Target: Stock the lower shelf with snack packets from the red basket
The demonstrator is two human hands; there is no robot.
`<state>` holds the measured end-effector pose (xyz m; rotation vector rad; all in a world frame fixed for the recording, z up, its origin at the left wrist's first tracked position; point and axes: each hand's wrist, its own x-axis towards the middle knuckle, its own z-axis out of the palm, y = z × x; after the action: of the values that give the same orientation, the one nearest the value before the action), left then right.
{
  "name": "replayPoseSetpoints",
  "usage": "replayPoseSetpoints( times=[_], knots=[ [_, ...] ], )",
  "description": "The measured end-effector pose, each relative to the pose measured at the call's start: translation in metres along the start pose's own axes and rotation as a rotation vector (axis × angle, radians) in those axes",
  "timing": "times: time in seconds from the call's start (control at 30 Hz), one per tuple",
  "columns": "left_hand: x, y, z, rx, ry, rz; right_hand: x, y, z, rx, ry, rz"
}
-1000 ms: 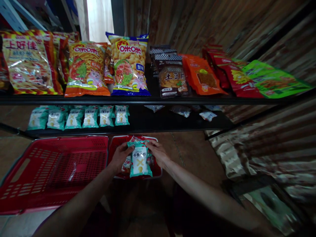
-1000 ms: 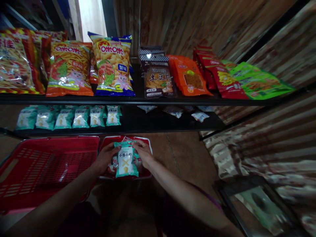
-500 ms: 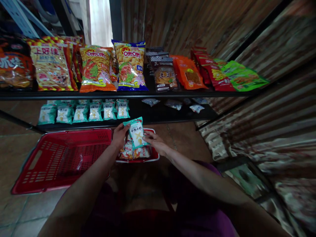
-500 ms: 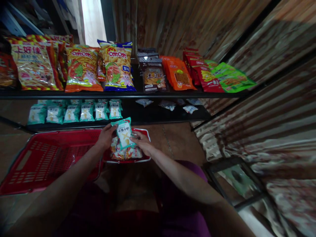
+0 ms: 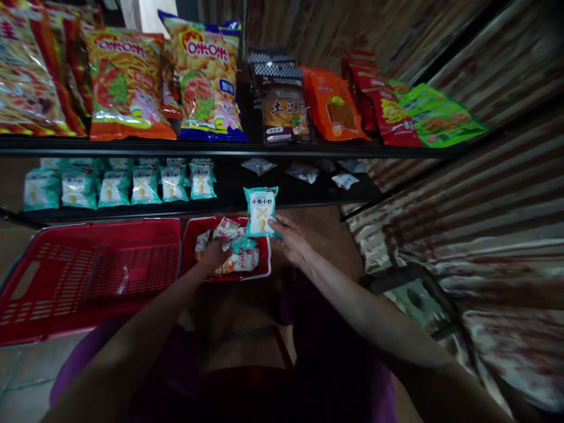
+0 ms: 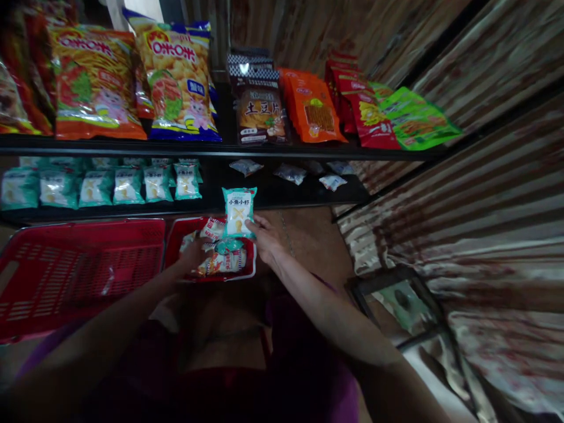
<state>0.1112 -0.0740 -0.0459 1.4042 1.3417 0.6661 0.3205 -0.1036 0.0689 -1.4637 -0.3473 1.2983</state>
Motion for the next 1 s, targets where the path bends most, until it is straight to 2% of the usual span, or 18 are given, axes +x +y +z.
replayPoseSetpoints(
  times=[0.07,0.13,0.23,0.33,0.4,0.5,0.57,0.63,0.7,0.77,0.87,1.0],
  knots=[
    [-0.002,-0.019,0.024,0.113,-0.071,0.025,0.011,0.000,-0.004,0.017,0.049,0.022],
    [0.004,-0.031,0.046,0.494,-0.221,0.118,0.020,-0.004,-0.002,0.038,0.050,0.014],
    [0.024,-0.040,0.073,0.833,-0.319,0.125,0.029,-0.013,0.002,0.095,0.000,-0.044],
    [0.039,-0.044,0.095,1.025,-0.439,0.124,0.035,-0.016,0.001,0.102,0.029,-0.046],
    [0.040,-0.047,0.102,1.058,-0.443,0.126,0.038,-0.010,-0.001,0.067,0.055,-0.054],
    [0.027,-0.052,0.091,0.997,-0.376,0.162,0.042,0.003,-0.003,-0.015,0.047,-0.069],
    [0.016,-0.056,0.070,0.926,-0.298,0.188,0.044,0.009,-0.002,-0.053,0.030,-0.057],
    [0.010,-0.059,0.047,0.880,-0.154,0.222,0.044,0.010,-0.003,-0.060,0.026,-0.053],
    [0.012,-0.061,0.028,0.843,-0.005,0.213,0.043,0.007,-0.005,-0.046,0.035,-0.074],
    [0.018,-0.065,0.018,0.781,0.025,0.209,0.041,0.003,-0.010,-0.038,0.043,-0.115],
    [0.022,-0.072,0.024,0.714,-0.066,0.258,0.037,0.002,-0.020,-0.071,0.031,-0.170],
    [-0.001,-0.079,0.049,0.704,-0.206,0.297,0.034,0.001,-0.030,-0.084,0.000,-0.178]
  ],
)
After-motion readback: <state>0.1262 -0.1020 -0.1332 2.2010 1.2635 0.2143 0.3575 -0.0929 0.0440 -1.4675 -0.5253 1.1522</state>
